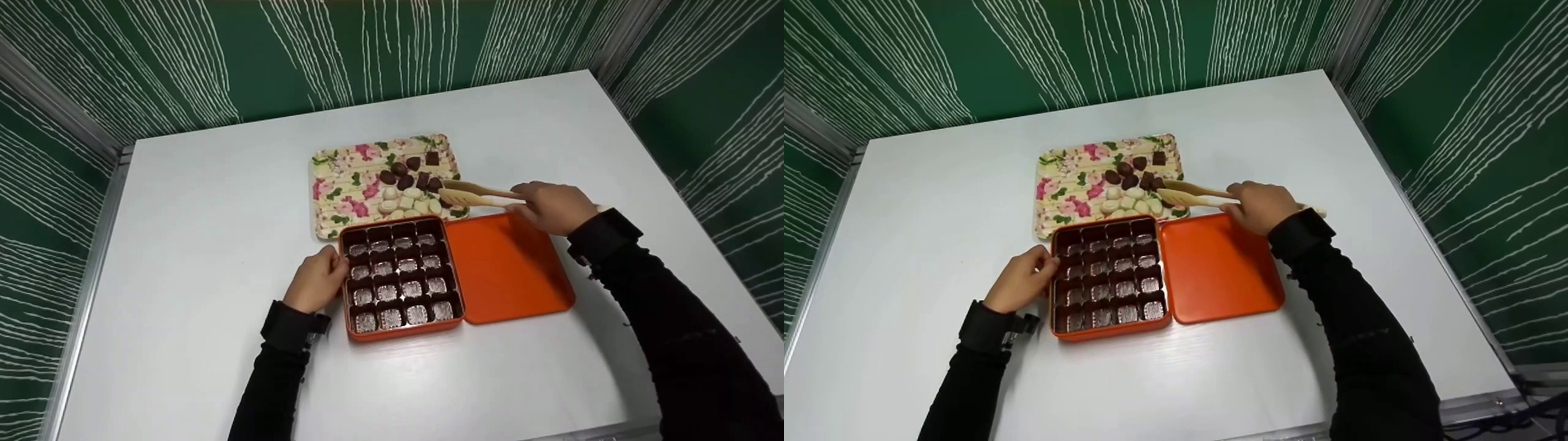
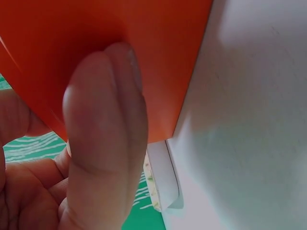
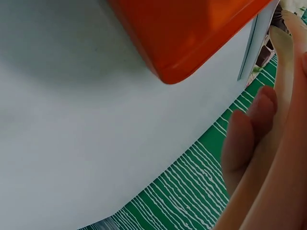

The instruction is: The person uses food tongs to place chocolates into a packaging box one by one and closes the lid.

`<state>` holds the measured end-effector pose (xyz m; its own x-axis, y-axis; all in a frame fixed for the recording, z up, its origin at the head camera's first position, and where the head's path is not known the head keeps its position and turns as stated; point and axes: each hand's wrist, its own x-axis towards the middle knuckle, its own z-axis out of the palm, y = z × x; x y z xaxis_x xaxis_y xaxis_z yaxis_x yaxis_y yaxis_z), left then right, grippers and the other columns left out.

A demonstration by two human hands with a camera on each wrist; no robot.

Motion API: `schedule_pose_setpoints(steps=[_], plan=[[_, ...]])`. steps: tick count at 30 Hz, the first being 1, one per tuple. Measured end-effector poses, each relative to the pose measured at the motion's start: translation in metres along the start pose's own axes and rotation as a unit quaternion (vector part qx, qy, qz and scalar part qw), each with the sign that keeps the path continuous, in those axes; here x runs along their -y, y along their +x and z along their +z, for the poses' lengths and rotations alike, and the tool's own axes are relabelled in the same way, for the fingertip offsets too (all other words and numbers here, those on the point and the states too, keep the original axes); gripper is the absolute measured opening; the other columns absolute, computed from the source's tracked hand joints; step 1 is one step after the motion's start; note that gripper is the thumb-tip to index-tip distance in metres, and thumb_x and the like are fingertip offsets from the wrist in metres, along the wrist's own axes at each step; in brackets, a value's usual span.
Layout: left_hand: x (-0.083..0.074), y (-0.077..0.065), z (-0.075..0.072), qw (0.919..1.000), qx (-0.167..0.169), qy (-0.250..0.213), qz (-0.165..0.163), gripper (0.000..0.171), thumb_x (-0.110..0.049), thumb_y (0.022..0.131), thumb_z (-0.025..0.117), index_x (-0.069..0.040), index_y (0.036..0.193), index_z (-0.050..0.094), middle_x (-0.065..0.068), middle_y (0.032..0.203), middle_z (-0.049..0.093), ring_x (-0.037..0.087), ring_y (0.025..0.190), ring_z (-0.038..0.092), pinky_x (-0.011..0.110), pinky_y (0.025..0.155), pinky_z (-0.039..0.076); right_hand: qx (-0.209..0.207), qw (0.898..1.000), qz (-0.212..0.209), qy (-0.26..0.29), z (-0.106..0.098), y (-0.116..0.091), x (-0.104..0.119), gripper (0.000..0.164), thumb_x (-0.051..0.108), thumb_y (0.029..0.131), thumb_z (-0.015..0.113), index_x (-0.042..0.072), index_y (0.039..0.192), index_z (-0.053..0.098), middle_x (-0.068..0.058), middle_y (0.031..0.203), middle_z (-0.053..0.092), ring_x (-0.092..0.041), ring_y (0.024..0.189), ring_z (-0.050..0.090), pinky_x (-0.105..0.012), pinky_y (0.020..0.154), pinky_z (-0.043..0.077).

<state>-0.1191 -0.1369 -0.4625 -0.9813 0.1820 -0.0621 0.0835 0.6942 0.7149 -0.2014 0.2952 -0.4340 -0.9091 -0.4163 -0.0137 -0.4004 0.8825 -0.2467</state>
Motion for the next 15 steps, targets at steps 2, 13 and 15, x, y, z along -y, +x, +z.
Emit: schedule_pose_setpoints(steps=[2, 13, 15], plan=[[0.001, 0.000, 0.000, 1.0000, -0.001, -0.002, -0.001, 0.025, -0.017, 0.102, 0.055, -0.013, 0.079, 0.045, -0.001, 0.066, 0.045, 0.017, 0.059, 0.047, 0.033, 0.058, 0.039, 0.002, 1.000, 0.001, -0.007, 0.001, 0.003, 0.003, 0.039, 0.026, 0.101, 0.065, -0.002, 0.129, 0.065, -0.023, 0.113, 0.069, -0.039, 0.091, 0.067, -0.057, 0.076, 0.053], [0.002, 0.002, 0.001, 0.9998, 0.001, -0.017, -0.008, 0.024, -0.018, 0.102, 0.056, -0.014, 0.080, 0.047, -0.001, 0.066, 0.047, 0.018, 0.061, 0.049, 0.033, 0.057, 0.041, 0.021, 0.999, -0.004, -0.029, 0.000, 0.006, 0.012, 0.042, 0.027, 0.101, 0.064, -0.003, 0.131, 0.064, -0.024, 0.102, 0.067, -0.037, 0.080, 0.065, -0.055, 0.071, 0.053], [0.002, 0.002, 0.001, 0.9998, 0.001, -0.017, -0.009, 0.024, -0.018, 0.102, 0.056, -0.014, 0.080, 0.046, -0.001, 0.066, 0.047, 0.018, 0.061, 0.049, 0.033, 0.057, 0.040, 0.023, 0.999, -0.004, -0.031, -0.001, 0.005, 0.012, 0.043, 0.027, 0.101, 0.063, -0.004, 0.131, 0.063, -0.024, 0.102, 0.067, -0.036, 0.080, 0.065, -0.055, 0.071, 0.053]])
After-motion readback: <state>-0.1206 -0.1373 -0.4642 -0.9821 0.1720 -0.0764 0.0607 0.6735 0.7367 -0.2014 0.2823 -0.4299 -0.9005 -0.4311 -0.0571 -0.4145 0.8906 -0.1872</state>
